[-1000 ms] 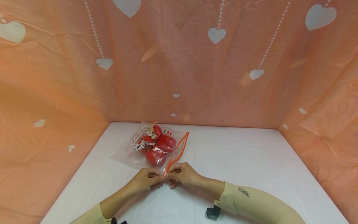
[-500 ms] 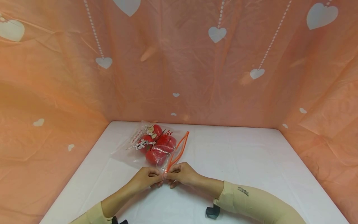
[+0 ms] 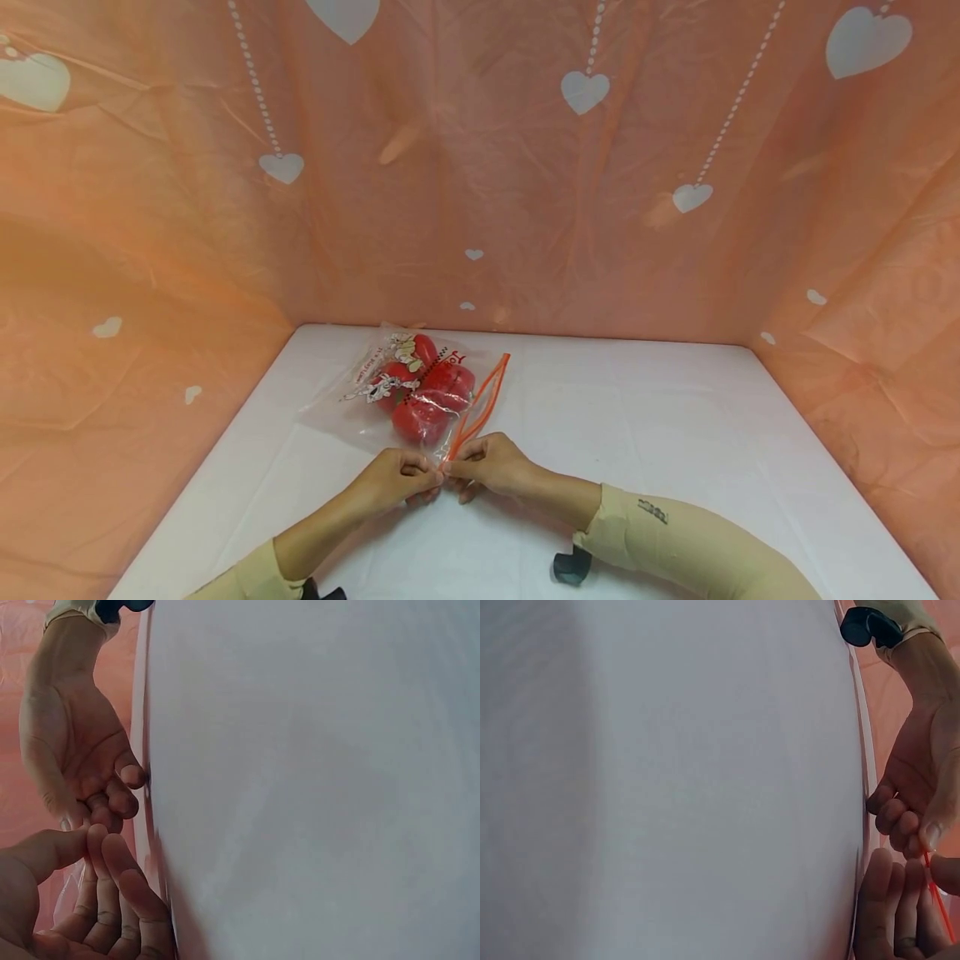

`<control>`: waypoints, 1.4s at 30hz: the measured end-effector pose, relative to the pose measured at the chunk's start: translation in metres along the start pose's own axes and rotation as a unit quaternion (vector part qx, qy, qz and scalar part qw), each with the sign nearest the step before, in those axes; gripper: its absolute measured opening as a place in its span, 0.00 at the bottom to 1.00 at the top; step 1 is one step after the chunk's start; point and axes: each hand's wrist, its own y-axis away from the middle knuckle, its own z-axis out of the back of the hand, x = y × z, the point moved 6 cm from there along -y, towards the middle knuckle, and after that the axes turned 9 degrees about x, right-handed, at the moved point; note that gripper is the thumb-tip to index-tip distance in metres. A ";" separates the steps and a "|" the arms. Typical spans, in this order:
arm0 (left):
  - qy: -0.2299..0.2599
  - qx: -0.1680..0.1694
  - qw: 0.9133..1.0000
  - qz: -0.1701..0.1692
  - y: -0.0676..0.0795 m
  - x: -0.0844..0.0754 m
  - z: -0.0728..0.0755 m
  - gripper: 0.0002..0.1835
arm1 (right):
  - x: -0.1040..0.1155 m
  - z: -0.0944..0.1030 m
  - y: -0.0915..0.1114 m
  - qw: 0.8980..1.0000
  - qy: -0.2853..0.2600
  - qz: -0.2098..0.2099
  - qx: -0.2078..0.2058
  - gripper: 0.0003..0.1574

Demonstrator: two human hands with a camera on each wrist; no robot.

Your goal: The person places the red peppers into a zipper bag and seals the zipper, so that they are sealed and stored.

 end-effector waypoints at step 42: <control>0.005 -0.040 0.999 0.013 -0.005 0.009 0.000 0.09 | -0.002 0.035 -0.011 0.999 0.036 0.002 -0.036 0.12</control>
